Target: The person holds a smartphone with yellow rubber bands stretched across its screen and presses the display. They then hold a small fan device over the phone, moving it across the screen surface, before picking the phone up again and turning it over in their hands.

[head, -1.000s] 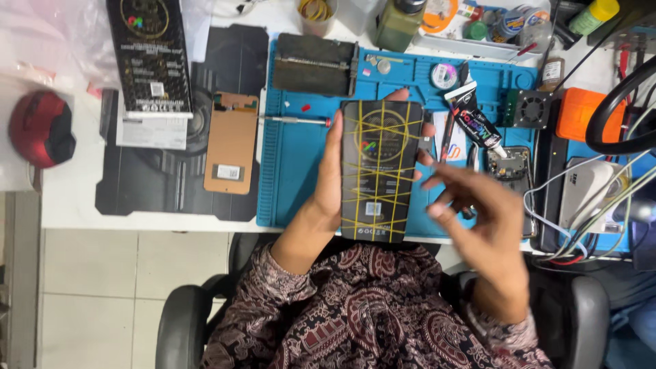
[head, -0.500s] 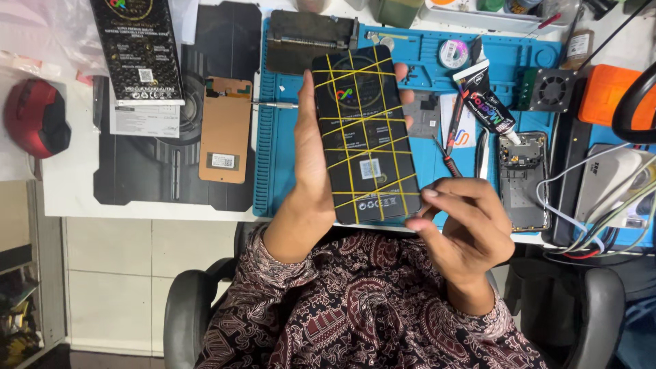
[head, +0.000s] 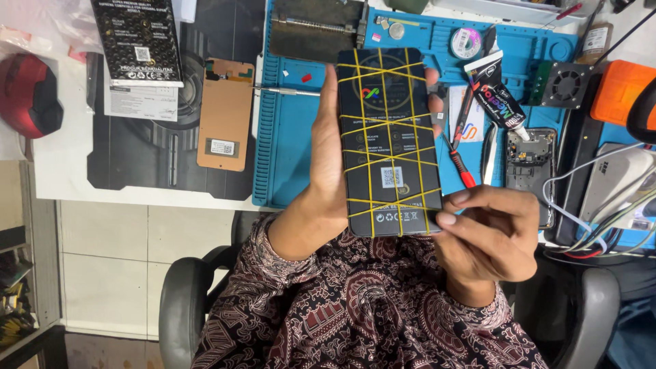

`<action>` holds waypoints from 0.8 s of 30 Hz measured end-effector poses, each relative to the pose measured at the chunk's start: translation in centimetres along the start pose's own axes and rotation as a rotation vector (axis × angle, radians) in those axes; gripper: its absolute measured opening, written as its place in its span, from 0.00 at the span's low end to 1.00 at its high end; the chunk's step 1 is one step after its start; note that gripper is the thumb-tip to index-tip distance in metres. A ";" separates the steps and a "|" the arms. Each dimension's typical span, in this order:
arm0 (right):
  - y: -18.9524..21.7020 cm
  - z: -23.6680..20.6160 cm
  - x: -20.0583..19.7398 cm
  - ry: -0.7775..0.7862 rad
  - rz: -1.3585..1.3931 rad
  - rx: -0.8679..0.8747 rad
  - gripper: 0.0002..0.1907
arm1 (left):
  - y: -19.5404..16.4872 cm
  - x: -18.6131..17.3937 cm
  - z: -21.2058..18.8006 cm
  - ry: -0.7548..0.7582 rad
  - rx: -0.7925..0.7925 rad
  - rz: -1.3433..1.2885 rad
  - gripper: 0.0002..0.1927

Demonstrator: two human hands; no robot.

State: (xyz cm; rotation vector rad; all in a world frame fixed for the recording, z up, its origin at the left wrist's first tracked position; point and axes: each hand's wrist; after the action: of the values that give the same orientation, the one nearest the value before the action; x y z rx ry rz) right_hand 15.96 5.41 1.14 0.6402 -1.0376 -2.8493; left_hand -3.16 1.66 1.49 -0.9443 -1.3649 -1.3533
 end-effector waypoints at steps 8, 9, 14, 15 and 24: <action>0.3 1.3 -0.9 0.069 -0.043 -0.218 0.15 | 0.8 0.6 0.4 0.006 0.058 0.042 0.41; 0.2 1.2 -0.9 0.065 -0.031 -0.230 0.14 | 0.9 0.7 0.4 0.032 0.061 0.041 0.41; -0.3 -0.1 -0.7 -0.057 -0.069 -0.246 0.13 | 1.1 1.5 0.5 -0.058 0.068 0.081 0.42; -0.2 -0.1 -0.9 -0.060 -0.085 -0.213 0.13 | 1.1 1.6 0.5 -0.083 0.071 0.098 0.41; 1.4 4.2 -5.1 0.667 -0.081 -0.354 0.19 | 1.4 2.0 0.7 0.028 0.031 0.118 0.42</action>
State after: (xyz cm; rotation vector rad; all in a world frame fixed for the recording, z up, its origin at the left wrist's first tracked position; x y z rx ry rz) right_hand 18.84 7.80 6.73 1.4559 -0.3979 -2.4588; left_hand -2.39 2.25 3.83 -0.9665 -1.2856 -1.2483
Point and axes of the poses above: each hand's wrist, its own z-axis towards the middle knuckle, its own x-axis out of the palm, y = z × x, and after that the axes turned 13 degrees about -z, right-handed
